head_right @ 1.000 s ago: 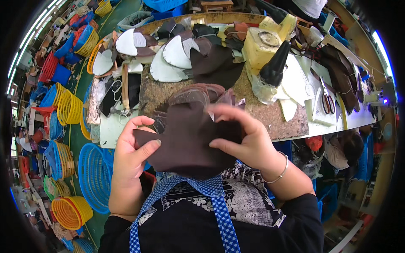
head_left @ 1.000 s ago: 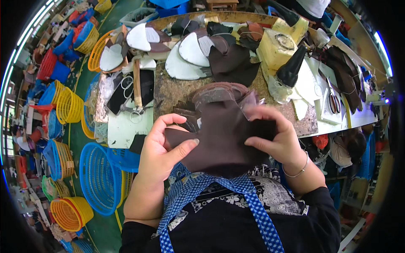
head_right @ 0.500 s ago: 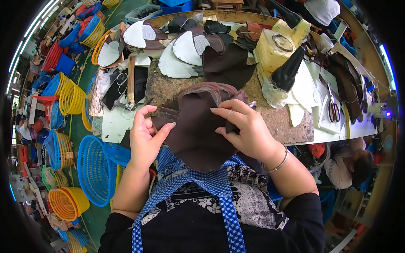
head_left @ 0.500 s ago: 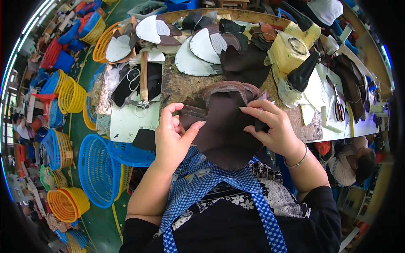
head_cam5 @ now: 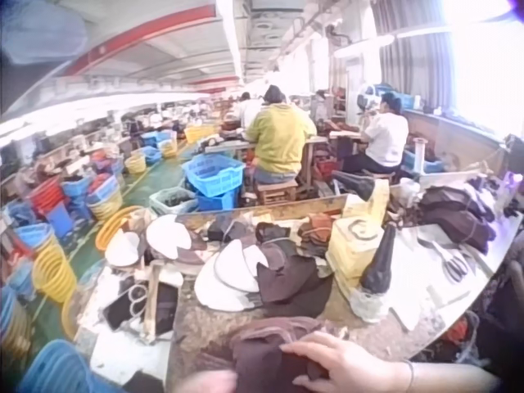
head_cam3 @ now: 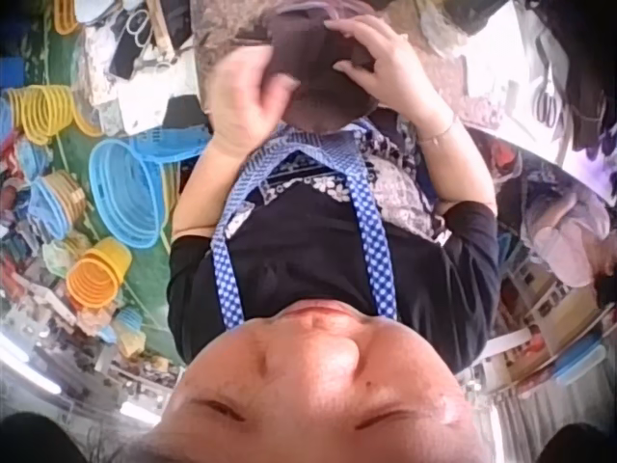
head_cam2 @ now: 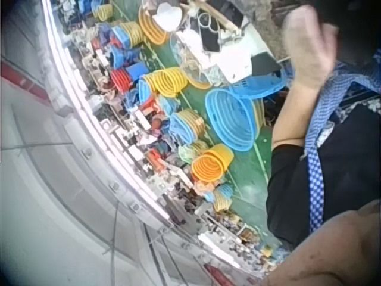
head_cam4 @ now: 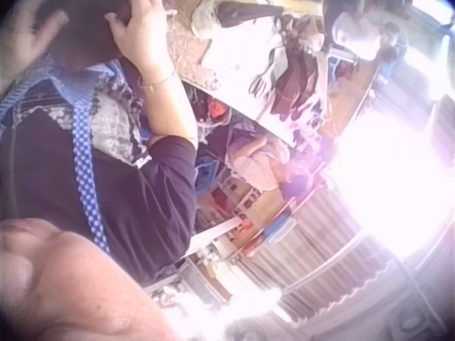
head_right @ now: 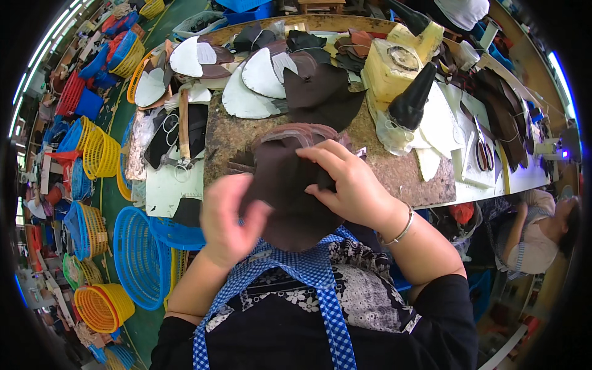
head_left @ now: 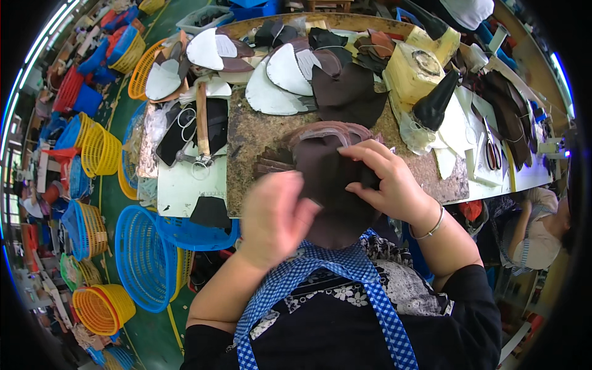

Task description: The person is assembling and stacking small leather components for a larger product, likely a shoe or bag part.

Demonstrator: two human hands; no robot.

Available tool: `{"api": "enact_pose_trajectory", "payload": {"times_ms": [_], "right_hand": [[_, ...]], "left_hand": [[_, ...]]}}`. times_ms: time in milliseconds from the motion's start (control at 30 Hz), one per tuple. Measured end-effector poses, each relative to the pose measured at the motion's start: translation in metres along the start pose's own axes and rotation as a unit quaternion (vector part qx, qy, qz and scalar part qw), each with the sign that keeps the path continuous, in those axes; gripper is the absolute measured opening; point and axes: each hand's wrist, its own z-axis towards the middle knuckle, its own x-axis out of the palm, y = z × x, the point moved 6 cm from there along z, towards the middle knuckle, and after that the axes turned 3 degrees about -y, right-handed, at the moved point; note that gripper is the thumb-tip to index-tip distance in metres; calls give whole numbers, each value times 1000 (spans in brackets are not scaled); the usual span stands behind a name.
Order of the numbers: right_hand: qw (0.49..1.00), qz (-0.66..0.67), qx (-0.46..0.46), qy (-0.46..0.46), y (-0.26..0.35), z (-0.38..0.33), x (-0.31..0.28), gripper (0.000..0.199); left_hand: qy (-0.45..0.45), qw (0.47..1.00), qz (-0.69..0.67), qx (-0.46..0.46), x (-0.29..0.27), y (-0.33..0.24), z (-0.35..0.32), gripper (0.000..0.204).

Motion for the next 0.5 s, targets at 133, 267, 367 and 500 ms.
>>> {"api": "enact_pose_trajectory", "payload": {"times_ms": [133,267,367,500], "right_hand": [[997,-26,70,-27,-11,4,-19,77],[951,-200,151,-179,-68,-9,-57,69],[959,-98,54,-260,-26,2,-52,47],[967,-113,-226,9,44,19,24,49]], "left_hand": [[284,958,8,31,43,-26,-11,65],[286,958,-3,34,45,-24,-16,69],[286,958,-4,21,44,-22,-16,76],[332,943,-31,-4,44,-16,-21,93]]}}
